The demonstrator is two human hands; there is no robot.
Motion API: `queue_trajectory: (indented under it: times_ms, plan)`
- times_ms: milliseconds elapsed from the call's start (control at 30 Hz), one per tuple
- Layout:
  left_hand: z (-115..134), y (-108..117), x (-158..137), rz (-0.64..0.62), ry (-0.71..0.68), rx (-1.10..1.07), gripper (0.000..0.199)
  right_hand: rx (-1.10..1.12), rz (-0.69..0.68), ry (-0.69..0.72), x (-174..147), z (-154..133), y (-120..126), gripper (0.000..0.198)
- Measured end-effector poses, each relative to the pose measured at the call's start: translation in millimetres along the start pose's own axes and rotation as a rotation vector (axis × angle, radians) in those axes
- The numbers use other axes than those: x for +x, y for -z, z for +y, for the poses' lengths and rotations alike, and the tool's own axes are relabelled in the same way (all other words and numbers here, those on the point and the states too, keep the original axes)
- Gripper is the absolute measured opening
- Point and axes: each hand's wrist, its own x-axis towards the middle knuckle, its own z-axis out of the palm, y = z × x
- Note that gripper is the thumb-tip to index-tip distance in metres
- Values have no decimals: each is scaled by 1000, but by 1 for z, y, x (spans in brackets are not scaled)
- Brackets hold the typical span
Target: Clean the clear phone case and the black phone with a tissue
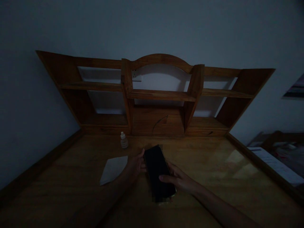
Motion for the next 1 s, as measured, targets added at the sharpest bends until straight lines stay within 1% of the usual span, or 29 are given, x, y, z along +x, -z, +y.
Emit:
queue_trajectory:
  times_ms: [100, 233, 400, 533, 600, 700, 867, 1000]
  plan:
    - [5, 1, -2, -73, 41, -27, 51, 0, 8, 14, -2, -2, 1, 65]
    - [9, 4, -4, -189, 82, -64, 55, -7, -1, 35, -3, -6, 2, 63]
    - [6, 10, -3, -208, 105, -81, 55, 22, -4, 24, -5, -6, 2, 65]
    - [6, 9, -4, -257, 106, -85, 53, 27, -23, 38, -6, -9, 2, 67]
    - [8, 6, -5, -241, 118, -75, 52, 23, -26, 44, -5, -8, 2, 66]
    - [10, 3, -4, -163, 111, -55, 51, -6, -2, 62, -3, -4, 2, 64]
    - [8, 2, 3, -103, 25, 17, 57, -18, 78, 80, 0, 5, -2, 61]
    - [9, 3, 4, -52, 9, 57, 62, -6, 56, 83, 0, 3, -4, 65]
